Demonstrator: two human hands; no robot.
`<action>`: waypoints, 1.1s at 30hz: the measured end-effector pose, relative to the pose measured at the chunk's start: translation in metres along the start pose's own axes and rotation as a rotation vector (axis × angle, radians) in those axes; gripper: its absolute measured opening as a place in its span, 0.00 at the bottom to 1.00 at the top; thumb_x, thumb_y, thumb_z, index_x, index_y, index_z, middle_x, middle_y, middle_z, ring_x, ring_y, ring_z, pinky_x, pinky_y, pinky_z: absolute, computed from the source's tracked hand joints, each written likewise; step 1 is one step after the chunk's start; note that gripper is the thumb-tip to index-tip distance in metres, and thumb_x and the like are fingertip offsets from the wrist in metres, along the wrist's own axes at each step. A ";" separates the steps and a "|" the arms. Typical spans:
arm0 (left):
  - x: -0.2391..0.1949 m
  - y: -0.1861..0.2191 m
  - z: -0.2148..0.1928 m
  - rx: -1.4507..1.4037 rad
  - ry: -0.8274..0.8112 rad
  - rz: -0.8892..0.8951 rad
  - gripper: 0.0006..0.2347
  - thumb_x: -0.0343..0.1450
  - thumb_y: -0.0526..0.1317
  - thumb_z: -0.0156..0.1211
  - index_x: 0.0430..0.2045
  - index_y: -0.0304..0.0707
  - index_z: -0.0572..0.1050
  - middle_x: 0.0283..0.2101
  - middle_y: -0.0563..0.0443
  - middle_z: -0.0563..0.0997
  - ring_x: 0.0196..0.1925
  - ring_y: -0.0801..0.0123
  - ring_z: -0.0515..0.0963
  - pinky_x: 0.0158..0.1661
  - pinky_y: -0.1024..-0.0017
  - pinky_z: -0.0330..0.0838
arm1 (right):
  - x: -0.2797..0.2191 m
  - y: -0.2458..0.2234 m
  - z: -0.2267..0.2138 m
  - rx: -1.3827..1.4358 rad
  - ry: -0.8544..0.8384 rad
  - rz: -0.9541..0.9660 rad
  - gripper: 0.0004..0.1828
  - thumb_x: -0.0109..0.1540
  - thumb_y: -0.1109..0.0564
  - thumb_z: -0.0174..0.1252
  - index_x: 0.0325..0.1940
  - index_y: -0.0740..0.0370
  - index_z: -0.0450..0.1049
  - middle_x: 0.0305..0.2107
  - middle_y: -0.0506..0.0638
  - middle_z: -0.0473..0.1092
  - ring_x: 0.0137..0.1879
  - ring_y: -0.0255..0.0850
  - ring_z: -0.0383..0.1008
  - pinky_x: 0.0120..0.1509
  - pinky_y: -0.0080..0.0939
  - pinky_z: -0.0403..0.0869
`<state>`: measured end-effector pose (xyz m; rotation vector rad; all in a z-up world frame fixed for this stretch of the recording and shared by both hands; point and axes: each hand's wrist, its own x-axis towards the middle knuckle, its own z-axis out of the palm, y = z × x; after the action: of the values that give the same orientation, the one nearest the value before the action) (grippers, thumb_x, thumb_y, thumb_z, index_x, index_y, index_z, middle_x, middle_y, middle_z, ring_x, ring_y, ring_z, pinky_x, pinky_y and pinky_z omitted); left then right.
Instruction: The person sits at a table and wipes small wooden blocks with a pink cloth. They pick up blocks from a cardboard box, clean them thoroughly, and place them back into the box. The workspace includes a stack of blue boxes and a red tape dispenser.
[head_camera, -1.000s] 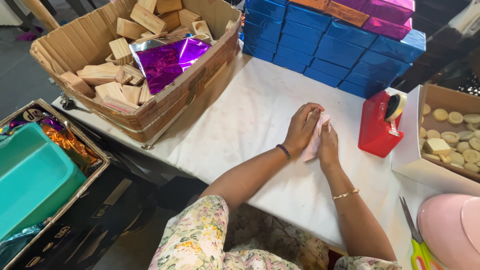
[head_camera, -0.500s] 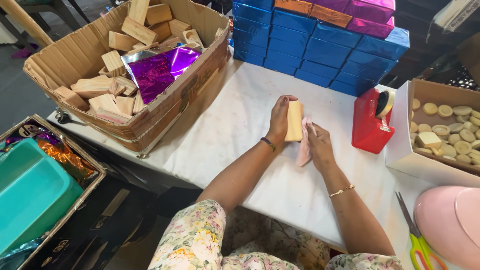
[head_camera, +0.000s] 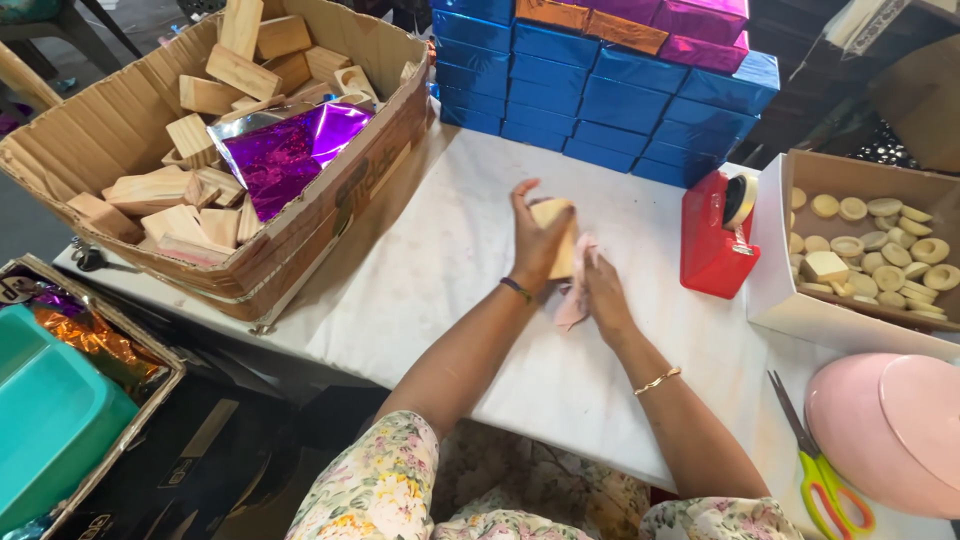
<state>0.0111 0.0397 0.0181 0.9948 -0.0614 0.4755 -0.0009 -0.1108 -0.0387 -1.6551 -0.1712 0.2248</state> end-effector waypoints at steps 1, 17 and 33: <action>0.004 -0.009 -0.005 0.000 -0.002 -0.002 0.29 0.66 0.35 0.66 0.59 0.47 0.55 0.43 0.54 0.70 0.40 0.69 0.78 0.36 0.72 0.77 | -0.002 -0.005 0.003 0.001 0.003 0.001 0.30 0.77 0.37 0.41 0.53 0.70 0.67 0.31 0.49 0.61 0.34 0.37 0.61 0.37 0.38 0.63; -0.008 0.004 -0.002 0.374 -0.091 0.219 0.23 0.72 0.38 0.57 0.62 0.39 0.58 0.47 0.45 0.75 0.47 0.62 0.78 0.49 0.69 0.74 | -0.014 -0.030 0.005 0.094 -0.177 -0.130 0.36 0.70 0.34 0.44 0.70 0.66 0.61 0.62 0.52 0.64 0.67 0.35 0.64 0.69 0.36 0.64; -0.025 0.021 0.007 0.272 -0.304 0.131 0.16 0.78 0.47 0.50 0.55 0.37 0.68 0.43 0.47 0.77 0.43 0.67 0.76 0.45 0.72 0.71 | -0.022 -0.059 0.012 0.209 -0.153 -0.244 0.38 0.68 0.43 0.53 0.75 0.61 0.50 0.64 0.50 0.61 0.70 0.36 0.62 0.72 0.36 0.63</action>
<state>-0.0191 0.0341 0.0322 1.3305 -0.3436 0.4559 -0.0244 -0.0986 0.0198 -1.3952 -0.4480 0.1778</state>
